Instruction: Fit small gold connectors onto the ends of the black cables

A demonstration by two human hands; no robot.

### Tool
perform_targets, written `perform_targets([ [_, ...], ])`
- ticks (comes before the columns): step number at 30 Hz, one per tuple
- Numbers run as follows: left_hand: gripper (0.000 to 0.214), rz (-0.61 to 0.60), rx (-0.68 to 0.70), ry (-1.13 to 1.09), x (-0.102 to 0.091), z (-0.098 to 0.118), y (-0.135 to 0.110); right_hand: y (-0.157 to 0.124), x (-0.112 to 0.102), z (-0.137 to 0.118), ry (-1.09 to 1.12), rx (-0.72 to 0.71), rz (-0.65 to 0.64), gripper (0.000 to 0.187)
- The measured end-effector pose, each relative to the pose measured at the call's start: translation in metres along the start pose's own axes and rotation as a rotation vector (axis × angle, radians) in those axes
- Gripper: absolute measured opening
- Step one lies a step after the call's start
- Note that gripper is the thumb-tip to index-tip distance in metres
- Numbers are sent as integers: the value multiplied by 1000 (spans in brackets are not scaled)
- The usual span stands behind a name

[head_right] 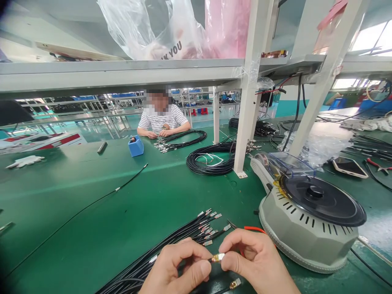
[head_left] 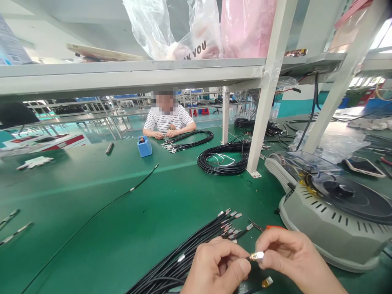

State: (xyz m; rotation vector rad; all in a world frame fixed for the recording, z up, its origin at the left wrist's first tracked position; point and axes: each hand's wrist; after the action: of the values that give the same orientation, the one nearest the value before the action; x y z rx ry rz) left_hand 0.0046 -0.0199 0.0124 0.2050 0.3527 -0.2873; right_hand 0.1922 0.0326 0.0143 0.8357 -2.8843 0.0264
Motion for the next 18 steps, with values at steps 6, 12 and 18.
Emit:
perform_targets([
  [6, 19, 45, 91, 150, 2, 7, 3, -1, 2, 2, -26, -41, 12, 19],
  [12, 26, -127, -21, 286, -8, 38, 16, -1, -1, 5, -81, -121, 18, 11],
  [18, 28, -186, -66, 551, -8, 54, 26, 1, -8, 17, -181, -105, -107, 6],
])
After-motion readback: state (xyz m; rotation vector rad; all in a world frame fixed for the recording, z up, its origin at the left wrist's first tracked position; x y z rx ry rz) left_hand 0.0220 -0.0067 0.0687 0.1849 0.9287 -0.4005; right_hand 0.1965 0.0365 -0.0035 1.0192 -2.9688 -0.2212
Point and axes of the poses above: each hand's wrist, its own y-axis towards the middle knuckle, its own x-axis out of the palm, z = x × y, and after that the axes turned 9 degrees about -z, right-handed
